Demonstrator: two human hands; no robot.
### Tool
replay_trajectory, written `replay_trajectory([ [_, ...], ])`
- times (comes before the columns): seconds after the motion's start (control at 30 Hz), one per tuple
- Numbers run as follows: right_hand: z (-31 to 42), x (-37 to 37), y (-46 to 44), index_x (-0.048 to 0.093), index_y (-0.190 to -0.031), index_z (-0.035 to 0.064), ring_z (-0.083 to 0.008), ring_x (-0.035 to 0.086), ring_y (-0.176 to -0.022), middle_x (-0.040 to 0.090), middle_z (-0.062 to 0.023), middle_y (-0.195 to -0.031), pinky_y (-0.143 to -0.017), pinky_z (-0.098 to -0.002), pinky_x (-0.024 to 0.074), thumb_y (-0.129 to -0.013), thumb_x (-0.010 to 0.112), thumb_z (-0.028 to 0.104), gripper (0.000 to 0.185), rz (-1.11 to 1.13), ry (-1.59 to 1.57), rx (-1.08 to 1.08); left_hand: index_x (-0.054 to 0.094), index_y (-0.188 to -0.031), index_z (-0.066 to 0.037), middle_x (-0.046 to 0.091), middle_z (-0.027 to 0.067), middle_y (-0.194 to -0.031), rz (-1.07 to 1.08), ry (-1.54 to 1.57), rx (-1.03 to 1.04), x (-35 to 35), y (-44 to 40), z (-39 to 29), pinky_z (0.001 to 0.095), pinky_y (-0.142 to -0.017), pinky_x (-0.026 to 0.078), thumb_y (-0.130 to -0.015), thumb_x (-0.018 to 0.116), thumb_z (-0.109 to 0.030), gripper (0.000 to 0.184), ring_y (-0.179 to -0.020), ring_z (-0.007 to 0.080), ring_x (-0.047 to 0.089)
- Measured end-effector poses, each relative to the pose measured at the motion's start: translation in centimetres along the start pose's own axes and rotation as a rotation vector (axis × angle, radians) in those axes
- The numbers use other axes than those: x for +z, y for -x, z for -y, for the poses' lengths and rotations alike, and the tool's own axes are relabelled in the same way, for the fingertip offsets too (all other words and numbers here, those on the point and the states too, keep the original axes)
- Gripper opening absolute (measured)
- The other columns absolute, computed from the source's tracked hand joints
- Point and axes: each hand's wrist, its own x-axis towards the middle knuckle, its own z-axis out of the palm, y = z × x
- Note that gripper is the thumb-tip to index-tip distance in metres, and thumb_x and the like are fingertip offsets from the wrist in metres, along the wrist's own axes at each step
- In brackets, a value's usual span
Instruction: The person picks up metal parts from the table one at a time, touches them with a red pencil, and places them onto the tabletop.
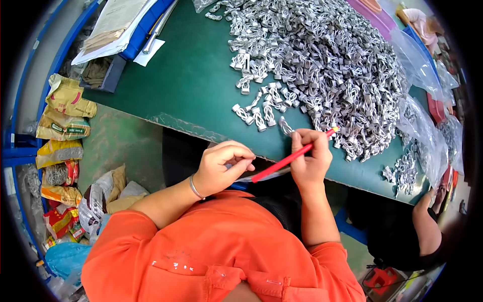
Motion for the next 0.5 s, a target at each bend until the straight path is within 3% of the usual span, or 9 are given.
replay_trajectory([
  [0.07, 0.8, -0.6, 0.6, 0.043, -0.082, 0.0031, -0.0113, 0.055, -0.067, 0.062, -0.0097, -0.081, -0.06, -0.0234, 0.0463, -0.085, 0.061, -0.004, 0.02, -0.015, -0.427, 0.337, 0.06, -0.101, 0.005, 0.061, 0.0141, -0.1, 0.013, 0.028, -0.031, 0.0, -0.2, -0.3, 0.0259, -0.067, 0.056, -0.085, 0.056, 0.011, 0.018, -0.079, 0.0193, 0.067],
  [0.13, 1.8, -1.5, 0.9, 0.041, -0.083, 0.0047, -0.0104, 0.055, -0.066, 0.061, -0.0106, -0.084, -0.063, -0.0217, 0.0462, -0.087, 0.06, -0.003, 0.021, 0.023, -0.622, 0.443, 0.056, -0.111, 0.005, 0.061, 0.0136, -0.101, -0.021, 0.238, -0.185, 0.5, -0.6, -0.7, 0.0264, -0.069, 0.056, -0.086, 0.057, 0.009, 0.026, -0.08, 0.0196, 0.067],
  [0.17, 2.2, -1.7, 1.1, 0.04, -0.084, 0.0053, -0.0104, 0.055, -0.066, 0.061, -0.0109, -0.084, -0.062, -0.0214, 0.046, -0.087, 0.06, -0.003, 0.021, 0.038, -0.693, 0.462, 0.051, -0.119, 0.005, 0.062, 0.0129, -0.099, -0.016, 0.315, -0.175, 0.8, -0.9, -1.1, 0.0267, -0.071, 0.056, -0.086, 0.058, 0.008, 0.033, -0.081, 0.0197, 0.067],
  [0.33, 2.6, -2.0, 2.6, 0.04, -0.084, 0.0071, -0.0127, 0.06, -0.066, 0.063, -0.0142, -0.086, -0.055, -0.0206, 0.0464, -0.088, 0.059, -0.002, 0.021, 0.122, -0.838, 0.518, 0.055, -0.113, 0.007, 0.062, 0.0126, -0.096, 0.036, 0.354, -0.092, 1.3, -1.6, -1.3, 0.027, -0.071, 0.055, -0.085, 0.058, 0.009, 0.028, -0.079, 0.0194, 0.066],
  [0.4, 2.4, -2.0, 3.2, 0.04, -0.084, 0.0066, -0.0143, 0.061, -0.067, 0.064, -0.0166, -0.088, -0.056, -0.0221, 0.0486, -0.088, 0.059, -0.002, 0.021, 0.139, -0.867, 0.531, 0.058, -0.111, 0.006, 0.063, 0.0104, -0.094, 0.054, 0.349, 0.003, 1.3, -1.6, -1.4, 0.0244, -0.071, 0.054, -0.085, 0.062, 0.005, 0.026, -0.081, 0.0145, 0.065],
  [0.5, 2.4, -1.7, 3.8, 0.04, -0.084, 0.0059, -0.015, 0.062, -0.072, 0.064, -0.0196, -0.095, -0.061, -0.0242, 0.0516, -0.086, 0.06, -0.004, 0.023, 0.157, -0.94, 0.51, 0.06, -0.106, 0.006, 0.06, 0.0111, -0.095, 0.047, 0.279, 0.09, 1.2, -1.5, -2.0, 0.0263, -0.072, 0.055, -0.081, 0.064, 0.01, 0.026, -0.083, 0.016, 0.065],
])
